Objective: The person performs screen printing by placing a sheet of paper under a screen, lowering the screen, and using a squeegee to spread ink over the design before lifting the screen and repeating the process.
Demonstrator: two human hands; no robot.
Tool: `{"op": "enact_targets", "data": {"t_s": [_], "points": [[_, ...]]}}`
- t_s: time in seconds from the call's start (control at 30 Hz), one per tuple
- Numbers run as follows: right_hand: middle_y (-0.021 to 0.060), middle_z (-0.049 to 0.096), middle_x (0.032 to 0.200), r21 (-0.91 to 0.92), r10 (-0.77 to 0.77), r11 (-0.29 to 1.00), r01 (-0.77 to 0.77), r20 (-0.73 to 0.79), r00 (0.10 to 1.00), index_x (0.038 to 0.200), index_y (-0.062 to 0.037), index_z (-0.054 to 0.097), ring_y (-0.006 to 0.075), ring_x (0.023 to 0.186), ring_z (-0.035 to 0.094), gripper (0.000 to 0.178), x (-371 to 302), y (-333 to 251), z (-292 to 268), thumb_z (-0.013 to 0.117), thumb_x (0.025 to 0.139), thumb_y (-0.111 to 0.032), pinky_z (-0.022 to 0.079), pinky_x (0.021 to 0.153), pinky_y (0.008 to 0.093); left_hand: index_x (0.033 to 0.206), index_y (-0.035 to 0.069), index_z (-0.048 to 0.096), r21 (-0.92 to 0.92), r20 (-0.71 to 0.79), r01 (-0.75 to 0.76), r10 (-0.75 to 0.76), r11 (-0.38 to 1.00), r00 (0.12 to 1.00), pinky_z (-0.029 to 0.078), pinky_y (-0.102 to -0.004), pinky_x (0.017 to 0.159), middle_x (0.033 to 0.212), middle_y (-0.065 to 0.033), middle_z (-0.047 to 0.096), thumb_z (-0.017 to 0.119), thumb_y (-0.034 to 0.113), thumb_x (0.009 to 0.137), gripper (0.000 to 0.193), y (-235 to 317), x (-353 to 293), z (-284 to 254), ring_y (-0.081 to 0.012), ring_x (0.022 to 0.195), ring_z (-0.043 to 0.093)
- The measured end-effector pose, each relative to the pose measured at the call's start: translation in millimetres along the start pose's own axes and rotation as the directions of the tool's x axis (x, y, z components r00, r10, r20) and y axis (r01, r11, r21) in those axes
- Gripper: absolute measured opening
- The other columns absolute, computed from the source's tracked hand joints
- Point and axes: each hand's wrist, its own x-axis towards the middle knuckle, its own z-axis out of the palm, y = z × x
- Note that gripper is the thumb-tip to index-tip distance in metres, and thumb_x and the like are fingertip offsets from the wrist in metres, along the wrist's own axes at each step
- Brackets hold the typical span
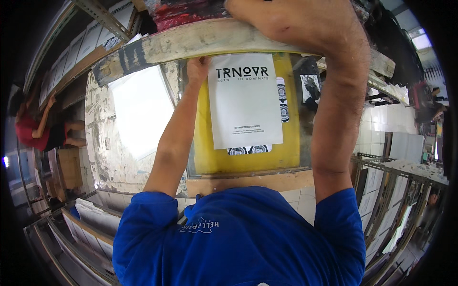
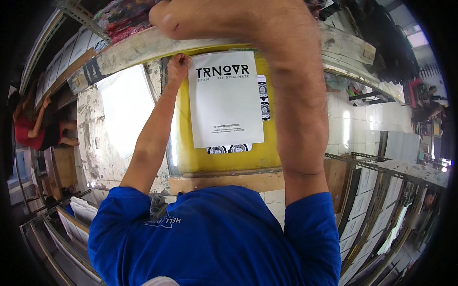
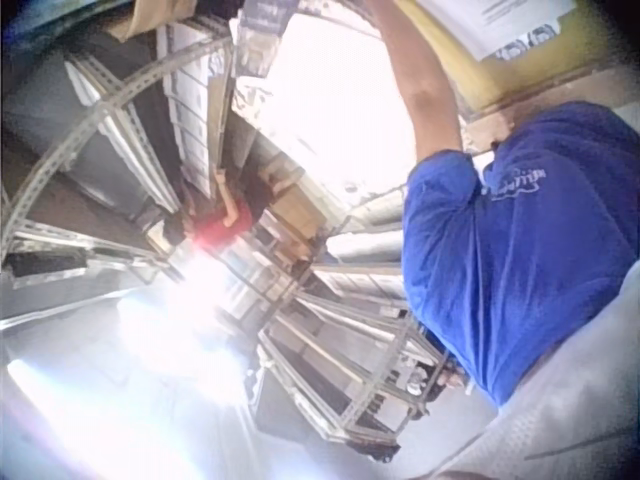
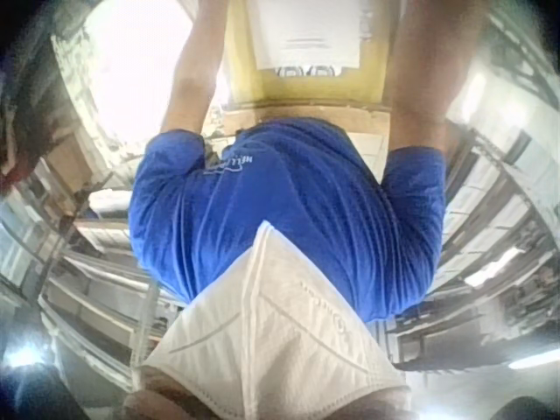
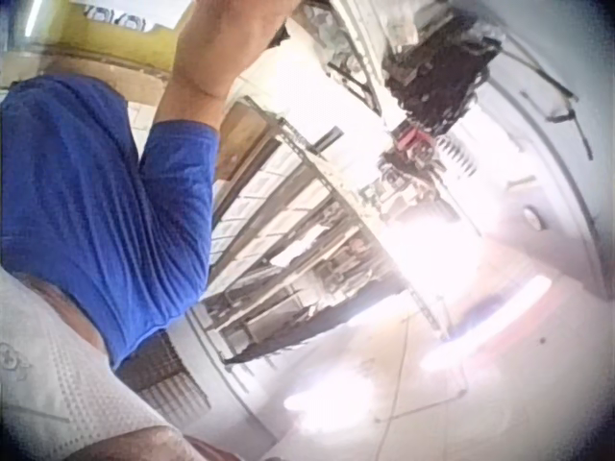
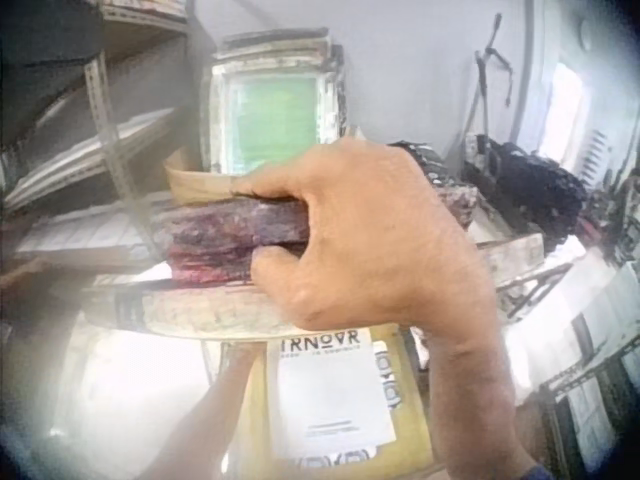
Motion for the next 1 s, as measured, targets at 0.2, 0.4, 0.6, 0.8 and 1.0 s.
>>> {"op": "enact_targets", "data": {"t_s": [0.2,0.4,0.6,0.8,1.0], "points": [[0.0203,0.077,0.093,-0.048,-0.007,0.999,0.008,0.002,1.0,0.116,-0.0018,0.076,0.0278,0.079,0.073,0.049,4,2,4,0.064,0.072,-0.021,0.059,0.08,0.0345,0.098,0.0,0.065,-0.273,-0.145,0.004,-0.046,0.962,0.988,0.049,-0.0284,0.071,0.08,-0.0079,0.067,0.069,0.004,0.094,0.007,60,-29,-55,-0.0122,0.074,0.06],[0.0201,0.077,0.103,0.044,0.033,0.998,-0.034,0.03,0.999,0.117,0.0015,0.075,0.0282,0.09,0.073,0.045,28,30,13,0.069,0.078,-0.019,0.057,0.089,0.0345,0.095,-0.003,0.066,-0.407,-0.279,0.121,-0.249,0.905,0.927,0.049,-0.0288,0.073,0.082,-0.0071,0.066,0.068,0.006,0.094,0.009,24,-63,-145,-0.0143,0.076,0.059],[0.0189,0.075,0.112,-0.15,0.069,0.986,-0.074,-0.038,0.997,0.12,0.0007,0.074,0.027,0.102,0.071,0.045,16,-10,8,0.07,0.078,-0.015,0.054,0.097,0.0357,0.1,0.0,0.066,-0.562,-0.4,0.239,-0.513,0.792,0.759,0.048,-0.0278,0.073,0.086,-0.0027,0.064,0.066,0.005,0.096,0.006,-59,-136,-247,-0.0121,0.079,0.057],[0.0171,0.077,0.108,0.038,0.15,0.987,-0.154,0.09,0.984,0.119,0.0001,0.075,0.0243,0.098,0.071,0.045,26,-27,-3,0.07,0.076,-0.012,0.053,0.098,0.0345,0.101,0.001,0.065,-0.539,-0.634,0.224,-0.567,0.812,0.527,0.047,-0.0278,0.073,0.094,-0.0045,0.065,0.066,0.007,0.097,0.008,-169,-221,-337,-0.013,0.084,0.058],[0.0155,0.078,0.106,-0.17,0.017,0.985,-0.023,-0.035,0.999,0.118,-0.0001,0.075,0.0228,0.095,0.072,0.044,16,-27,10,0.069,0.076,-0.011,0.053,0.096,0.0341,0.103,-0.003,0.065,-0.503,-0.753,0.279,-0.574,0.818,0.322,0.05,-0.0318,0.08,0.1,-0.0094,0.067,0.067,0.01,0.095,0.015,-244,-265,-419,-0.0187,0.089,0.062]]}}
